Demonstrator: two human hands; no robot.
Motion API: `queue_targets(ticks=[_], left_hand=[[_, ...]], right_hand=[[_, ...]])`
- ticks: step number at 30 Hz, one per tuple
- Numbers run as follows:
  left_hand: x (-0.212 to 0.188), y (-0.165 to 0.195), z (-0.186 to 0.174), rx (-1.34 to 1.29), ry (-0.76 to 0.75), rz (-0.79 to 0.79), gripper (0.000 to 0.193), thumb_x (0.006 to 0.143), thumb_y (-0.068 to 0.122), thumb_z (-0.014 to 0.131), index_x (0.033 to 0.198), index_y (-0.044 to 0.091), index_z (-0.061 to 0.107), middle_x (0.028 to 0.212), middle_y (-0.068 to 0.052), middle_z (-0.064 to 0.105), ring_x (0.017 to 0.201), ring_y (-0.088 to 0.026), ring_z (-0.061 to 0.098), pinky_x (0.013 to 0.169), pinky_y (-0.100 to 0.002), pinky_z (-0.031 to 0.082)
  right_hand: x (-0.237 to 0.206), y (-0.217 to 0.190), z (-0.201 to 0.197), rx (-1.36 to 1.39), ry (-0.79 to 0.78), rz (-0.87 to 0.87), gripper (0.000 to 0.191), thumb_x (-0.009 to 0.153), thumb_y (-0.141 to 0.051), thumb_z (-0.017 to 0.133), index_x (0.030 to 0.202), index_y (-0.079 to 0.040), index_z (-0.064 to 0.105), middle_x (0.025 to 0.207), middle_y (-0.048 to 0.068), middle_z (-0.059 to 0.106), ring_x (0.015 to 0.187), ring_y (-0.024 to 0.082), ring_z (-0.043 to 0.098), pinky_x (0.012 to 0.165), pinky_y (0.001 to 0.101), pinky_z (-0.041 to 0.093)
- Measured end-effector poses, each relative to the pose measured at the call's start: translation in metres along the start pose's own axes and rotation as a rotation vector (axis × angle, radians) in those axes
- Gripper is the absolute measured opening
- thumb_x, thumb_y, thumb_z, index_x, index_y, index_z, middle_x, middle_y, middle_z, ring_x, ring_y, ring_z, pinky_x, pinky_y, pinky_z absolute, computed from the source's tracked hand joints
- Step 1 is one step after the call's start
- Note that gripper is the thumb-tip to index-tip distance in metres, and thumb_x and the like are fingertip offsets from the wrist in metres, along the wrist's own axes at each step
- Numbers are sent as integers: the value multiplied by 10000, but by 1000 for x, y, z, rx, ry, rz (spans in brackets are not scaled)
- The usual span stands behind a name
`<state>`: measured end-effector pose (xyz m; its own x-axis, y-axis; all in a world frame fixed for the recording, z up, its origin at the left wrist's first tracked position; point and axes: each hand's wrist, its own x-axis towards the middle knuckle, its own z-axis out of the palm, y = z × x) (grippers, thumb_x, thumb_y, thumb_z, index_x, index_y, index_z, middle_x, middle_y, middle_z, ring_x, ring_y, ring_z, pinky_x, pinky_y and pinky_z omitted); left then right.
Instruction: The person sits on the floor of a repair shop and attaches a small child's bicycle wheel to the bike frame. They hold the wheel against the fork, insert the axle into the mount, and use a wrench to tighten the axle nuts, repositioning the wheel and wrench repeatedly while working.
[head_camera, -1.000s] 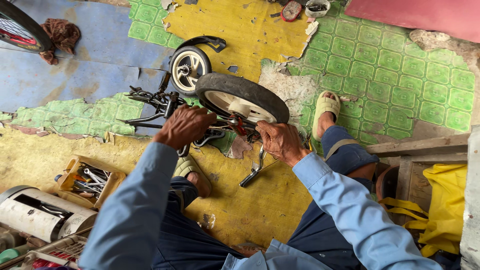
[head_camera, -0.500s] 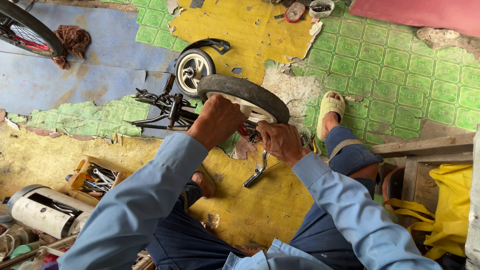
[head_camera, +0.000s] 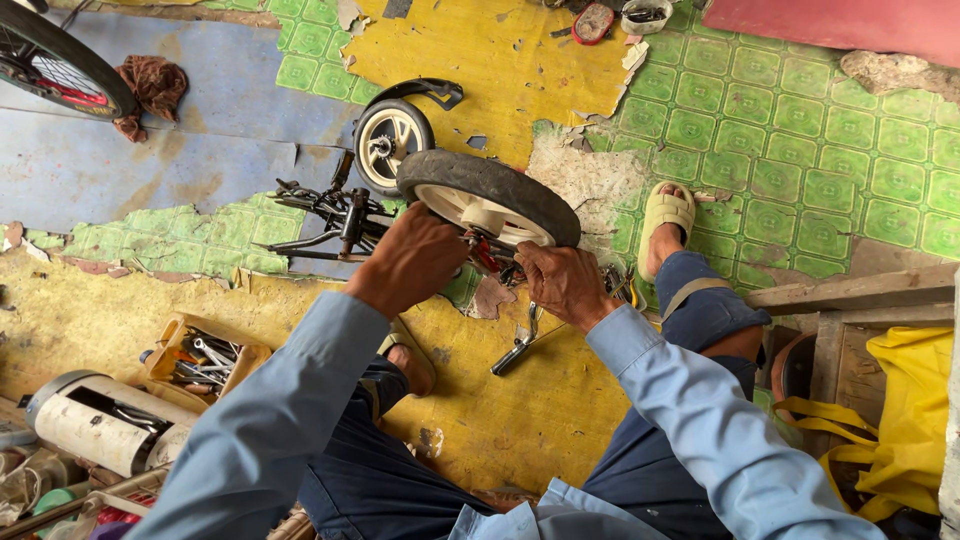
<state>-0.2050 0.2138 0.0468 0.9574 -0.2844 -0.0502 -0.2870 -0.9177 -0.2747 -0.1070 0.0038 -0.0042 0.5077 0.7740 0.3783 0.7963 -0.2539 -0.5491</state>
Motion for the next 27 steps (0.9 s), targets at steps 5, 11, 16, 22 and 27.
queue_targets(ticks=[5,11,16,22,27], left_hand=[[-30,-13,30,-564,-43,-268,117,895,136,693,912,132,808,778,-90,767,643,-254,660,743,-401,452],[-45,0,67,-1025,121,-532,229,894,213,735,1071,84,801,833,-132,753,721,-285,702,678,-402,531],[-40,1,73,-1174,94,-617,261,883,205,745,1101,67,784,872,-140,771,736,-254,723,692,-388,546],[-33,9,78,-1305,115,-641,307,900,232,746,1158,66,762,994,-129,792,863,-215,755,765,-358,580],[-28,16,81,-1318,126,-666,314,907,234,743,1167,60,762,1001,-135,793,861,-218,754,770,-366,581]], right_hand=[[-1,1,2,-20,-15,42,51,969,-134,633,933,-98,637,667,151,670,609,400,666,510,506,494],[-2,0,4,-17,8,9,94,978,-133,653,899,-91,622,662,147,663,616,397,665,509,497,488],[-1,0,4,-45,-7,17,69,970,-120,644,911,-87,629,645,152,655,590,383,667,504,484,496],[0,-2,4,-31,-15,32,68,975,-140,656,942,-81,649,651,157,669,585,386,668,504,486,498],[1,-3,3,-23,5,19,62,981,-145,649,971,-85,659,675,151,682,598,378,680,509,474,511]])
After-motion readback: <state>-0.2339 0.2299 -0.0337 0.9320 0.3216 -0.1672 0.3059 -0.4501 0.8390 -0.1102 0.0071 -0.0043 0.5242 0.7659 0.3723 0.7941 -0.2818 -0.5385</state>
